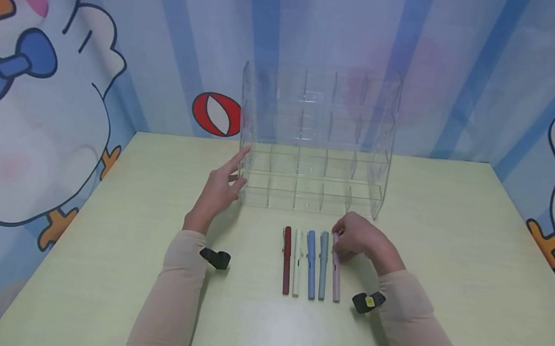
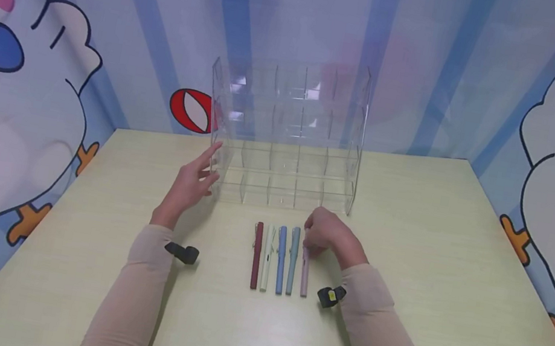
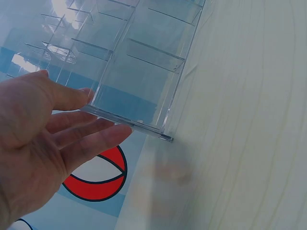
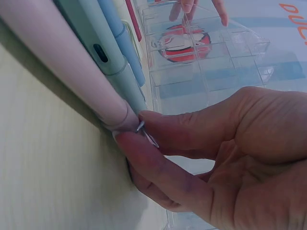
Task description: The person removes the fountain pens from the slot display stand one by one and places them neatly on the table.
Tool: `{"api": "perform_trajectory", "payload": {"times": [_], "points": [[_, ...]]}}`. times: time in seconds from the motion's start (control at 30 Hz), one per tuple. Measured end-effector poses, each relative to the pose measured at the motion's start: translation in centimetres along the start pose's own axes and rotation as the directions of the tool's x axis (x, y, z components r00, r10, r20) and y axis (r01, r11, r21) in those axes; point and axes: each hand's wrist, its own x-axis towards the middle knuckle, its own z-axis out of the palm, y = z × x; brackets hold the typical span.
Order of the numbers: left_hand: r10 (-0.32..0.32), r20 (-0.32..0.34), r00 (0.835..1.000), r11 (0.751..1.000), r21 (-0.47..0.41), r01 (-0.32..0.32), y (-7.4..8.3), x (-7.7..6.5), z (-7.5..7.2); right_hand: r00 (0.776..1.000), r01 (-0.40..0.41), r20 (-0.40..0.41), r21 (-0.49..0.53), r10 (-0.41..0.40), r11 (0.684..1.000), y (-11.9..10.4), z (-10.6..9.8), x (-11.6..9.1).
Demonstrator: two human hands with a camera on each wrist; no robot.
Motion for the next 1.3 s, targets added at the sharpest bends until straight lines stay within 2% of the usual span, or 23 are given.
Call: {"api": "perform_trajectory", "payload": {"times": [1.07, 1.3], "points": [[0.017, 0.006, 1.000, 1.000, -0.001, -0.017, -0.10, -0.07, -0.13, 1.000, -0.021, 0.009, -0.064, 0.021, 0.998, 0.40, -0.51, 0.07], [0.013, 0.003, 1.000, 1.000, 0.006, -0.013, -0.07, 0.05, -0.07, 0.999, -0.027, 0.019, -0.032, 0.028, 0.999, 0.49, -0.50, 0.26]]}}
